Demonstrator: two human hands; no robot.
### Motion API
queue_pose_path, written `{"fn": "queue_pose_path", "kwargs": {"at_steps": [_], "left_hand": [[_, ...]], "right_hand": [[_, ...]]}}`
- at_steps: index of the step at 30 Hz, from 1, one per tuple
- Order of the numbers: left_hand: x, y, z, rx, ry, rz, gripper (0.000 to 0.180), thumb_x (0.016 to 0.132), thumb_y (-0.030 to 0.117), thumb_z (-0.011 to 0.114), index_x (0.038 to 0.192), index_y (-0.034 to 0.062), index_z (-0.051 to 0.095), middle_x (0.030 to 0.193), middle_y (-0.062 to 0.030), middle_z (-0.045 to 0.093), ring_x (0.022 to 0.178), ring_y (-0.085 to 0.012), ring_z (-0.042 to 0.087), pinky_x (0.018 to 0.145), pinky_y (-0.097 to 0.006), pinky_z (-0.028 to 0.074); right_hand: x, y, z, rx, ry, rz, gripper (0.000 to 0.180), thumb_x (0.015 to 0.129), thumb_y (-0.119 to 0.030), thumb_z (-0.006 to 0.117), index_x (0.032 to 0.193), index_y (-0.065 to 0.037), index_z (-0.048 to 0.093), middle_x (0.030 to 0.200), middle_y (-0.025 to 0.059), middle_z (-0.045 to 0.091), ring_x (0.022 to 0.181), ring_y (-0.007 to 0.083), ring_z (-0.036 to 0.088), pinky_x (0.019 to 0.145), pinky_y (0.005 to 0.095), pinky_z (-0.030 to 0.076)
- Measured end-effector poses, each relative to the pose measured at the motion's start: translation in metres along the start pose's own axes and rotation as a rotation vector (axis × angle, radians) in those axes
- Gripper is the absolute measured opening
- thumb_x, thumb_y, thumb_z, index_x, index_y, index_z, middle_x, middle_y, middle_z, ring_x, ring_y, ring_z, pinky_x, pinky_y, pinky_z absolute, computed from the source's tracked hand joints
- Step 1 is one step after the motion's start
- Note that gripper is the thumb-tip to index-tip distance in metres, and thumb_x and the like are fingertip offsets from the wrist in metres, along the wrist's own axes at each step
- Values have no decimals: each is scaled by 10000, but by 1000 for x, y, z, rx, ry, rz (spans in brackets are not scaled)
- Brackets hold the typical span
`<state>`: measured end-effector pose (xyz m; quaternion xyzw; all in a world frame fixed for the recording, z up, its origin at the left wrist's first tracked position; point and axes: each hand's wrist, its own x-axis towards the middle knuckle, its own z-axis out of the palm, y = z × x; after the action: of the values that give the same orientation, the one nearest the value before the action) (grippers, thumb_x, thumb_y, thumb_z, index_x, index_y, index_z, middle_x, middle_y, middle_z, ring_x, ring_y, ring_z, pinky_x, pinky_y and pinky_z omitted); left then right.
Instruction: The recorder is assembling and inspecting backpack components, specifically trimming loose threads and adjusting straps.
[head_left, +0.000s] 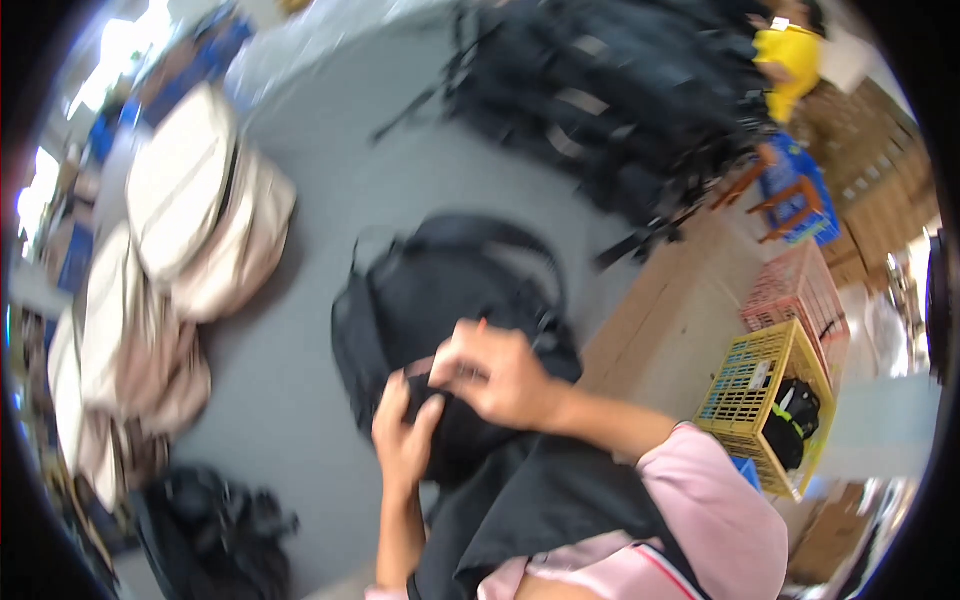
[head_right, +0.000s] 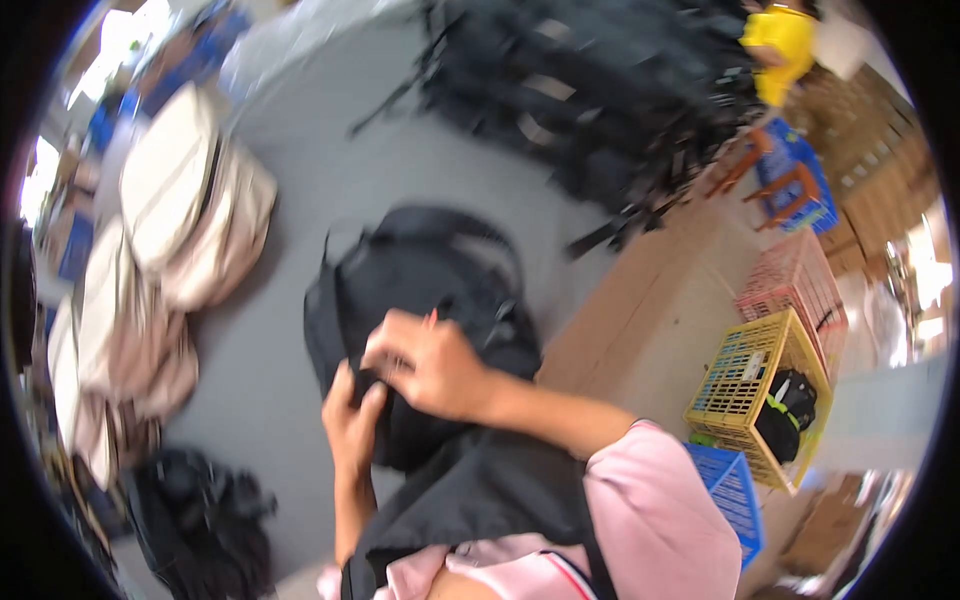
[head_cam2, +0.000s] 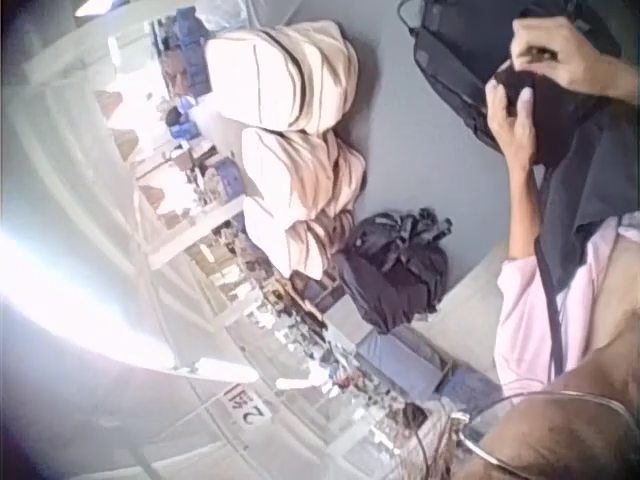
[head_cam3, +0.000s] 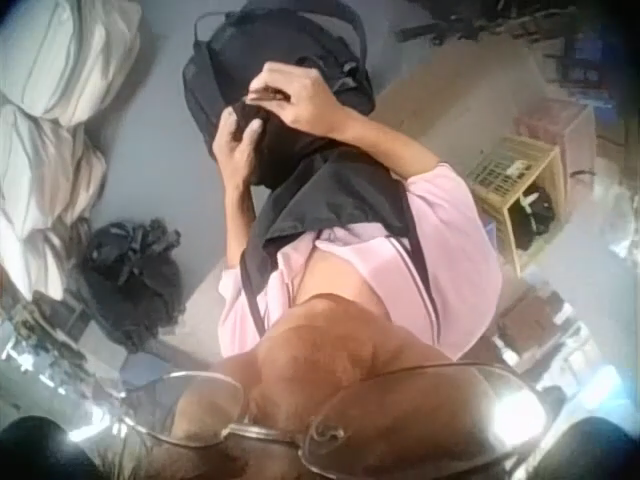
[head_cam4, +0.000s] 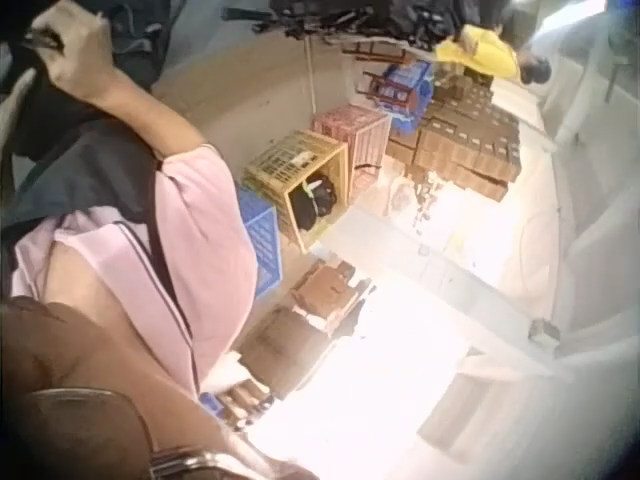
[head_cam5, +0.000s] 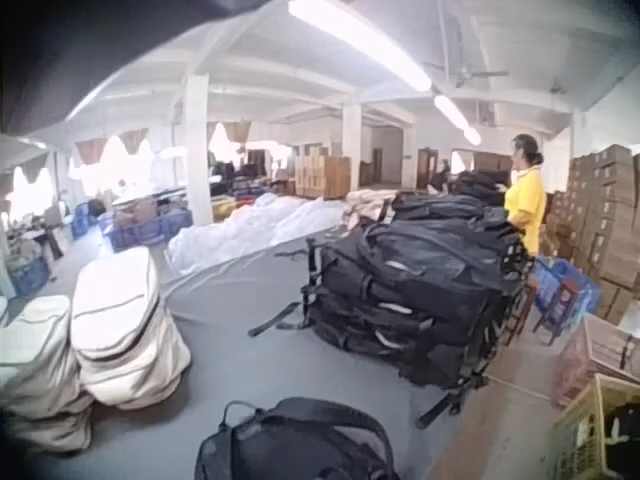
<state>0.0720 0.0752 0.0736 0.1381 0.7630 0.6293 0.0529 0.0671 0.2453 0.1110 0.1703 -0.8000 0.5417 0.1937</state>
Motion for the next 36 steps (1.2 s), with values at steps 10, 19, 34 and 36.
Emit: {"fn": "queue_pose_path", "kwargs": {"at_steps": [10,19,34,36], "left_hand": [[-10,-7,-10,-489,53,-136,307,845,122,638,1104,-37,597,1164,-88,543,1068,-171,509,933,-278,396],[-14,-8,-13,-421,29,-75,299,848,155,651,1084,-23,602,1164,-95,539,1064,-174,511,926,-288,395],[-12,-9,-13,-384,-3,-96,306,833,166,668,1068,-21,611,1155,-92,547,1046,-172,522,911,-287,408],[-12,-9,-13,-389,-1,-92,305,833,166,668,1068,-20,611,1154,-91,548,1045,-172,522,910,-287,409]], "right_hand": [[-7,13,-6,-288,-244,88,246,774,-119,675,989,-86,559,896,46,551,683,225,606,550,329,463],[-2,4,0,-421,-249,-177,303,685,-64,717,974,-78,628,755,59,551,580,218,545,519,313,437],[-6,13,1,-343,-160,-156,256,689,-86,712,929,-80,625,774,36,557,551,201,558,492,297,437],[-5,12,3,-369,-198,-171,252,688,-77,708,926,-80,626,764,37,553,553,205,558,492,297,437]]}}
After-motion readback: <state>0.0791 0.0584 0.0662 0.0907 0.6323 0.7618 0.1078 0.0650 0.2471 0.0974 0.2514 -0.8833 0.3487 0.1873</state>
